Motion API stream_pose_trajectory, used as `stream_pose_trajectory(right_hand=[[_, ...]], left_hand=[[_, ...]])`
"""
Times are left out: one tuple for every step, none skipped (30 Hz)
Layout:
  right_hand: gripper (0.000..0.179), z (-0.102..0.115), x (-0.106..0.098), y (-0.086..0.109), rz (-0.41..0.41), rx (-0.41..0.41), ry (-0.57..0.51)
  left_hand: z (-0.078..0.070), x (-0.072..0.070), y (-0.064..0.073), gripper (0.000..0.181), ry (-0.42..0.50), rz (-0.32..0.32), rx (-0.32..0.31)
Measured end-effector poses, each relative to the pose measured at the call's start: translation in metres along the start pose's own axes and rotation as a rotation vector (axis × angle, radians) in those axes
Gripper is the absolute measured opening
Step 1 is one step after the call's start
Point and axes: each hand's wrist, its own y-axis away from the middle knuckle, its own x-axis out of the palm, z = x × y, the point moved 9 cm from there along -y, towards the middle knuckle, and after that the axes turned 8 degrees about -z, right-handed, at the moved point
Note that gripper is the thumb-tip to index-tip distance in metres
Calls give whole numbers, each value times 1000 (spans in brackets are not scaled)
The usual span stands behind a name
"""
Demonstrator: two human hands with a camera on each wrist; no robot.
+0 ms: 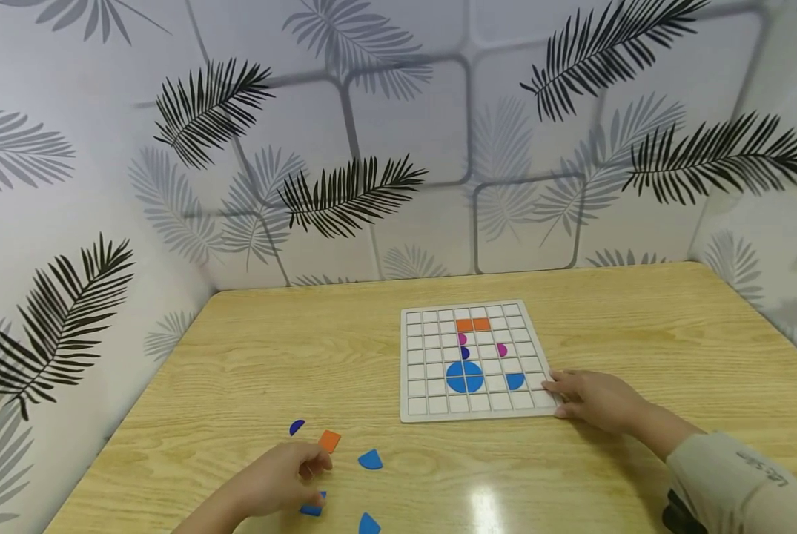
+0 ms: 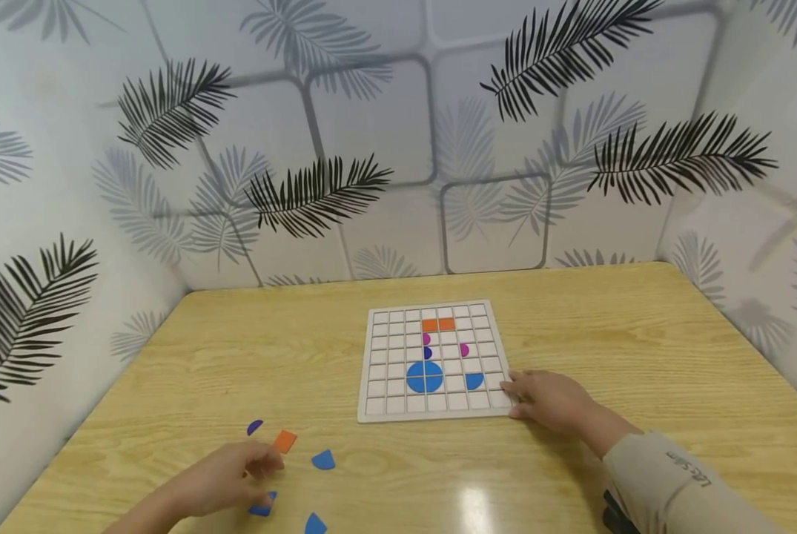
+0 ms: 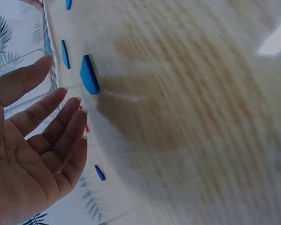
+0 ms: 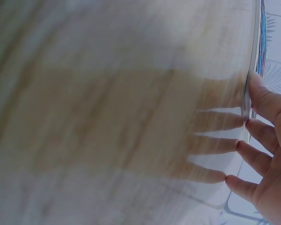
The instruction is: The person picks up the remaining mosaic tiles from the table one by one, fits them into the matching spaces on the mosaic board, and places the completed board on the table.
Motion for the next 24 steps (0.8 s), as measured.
stream_pose_trajectory(right_hand=[[43,0,0,0,0,0,-1],[43,0,0,0,0,0,-2],[43,0,1,0,2,-1,-3],[43,0,1,0,3,-1,-5],[43,-1,1,0,3,-2,-5],[43,-1,2,0,2,0,-6],[43,-1,1,0,2,3,-8],[43,-2,1,0,2,3,-7],[43,-2,1,0,1,2,-6],[43,-2,1,0,2,2,-7],[43,-2,1,0,1,3,-8],[43,-2,1,0,1,3,-9],[43,-2,1,0,2,5,-10],[43,-2,1,0,4,7,-10],[43,-2,1,0,7,8,-10],[43,-2,2,0,9,9,-11],[43,-2,2,0,11,11,-9],[43,-2,2,0,12,12,-8],[43,-2,2,0,14,13,-7],[43,-2,2,0,15,14,-7],[43,-2,2,0,15,15,-8],[43,-2,2,0,15,16,-8],[43,-2,2,1,14,17,-9],[43,-2,2,1,13,18,-11]], left_hand=[[2,0,1,32,-10,-4,3],[3,0,2,33,-21,-5,4],[5,0,2,33,-32,-9,8],[6,0,3,33,-42,-13,8],[6,0,3,33,-48,-16,10],[7,0,4,32,-49,-18,14],[7,1,4,31,-52,-19,13],[7,1,4,30,-54,-18,11],[7,2,5,28,-53,-17,8],[7,3,4,27,-56,-14,3],[7,4,4,26,-61,-11,1],[7,4,4,26,-68,-11,-2],[8,5,4,25,-75,-12,-5],[7,5,4,24,-82,-17,2],[7,5,4,24,-93,-22,5],[7,5,4,24,-100,-28,11],[7,6,4,23,-107,-34,18],[7,6,3,23,-113,-40,24],[6,6,3,23,-118,-46,31],[6,6,4,22,-121,-49,38],[7,7,4,22,-124,-50,35],[7,7,4,22,-123,-50,35],[8,8,4,22,-125,-50,34],[8,8,4,21,-125,-50,33]])
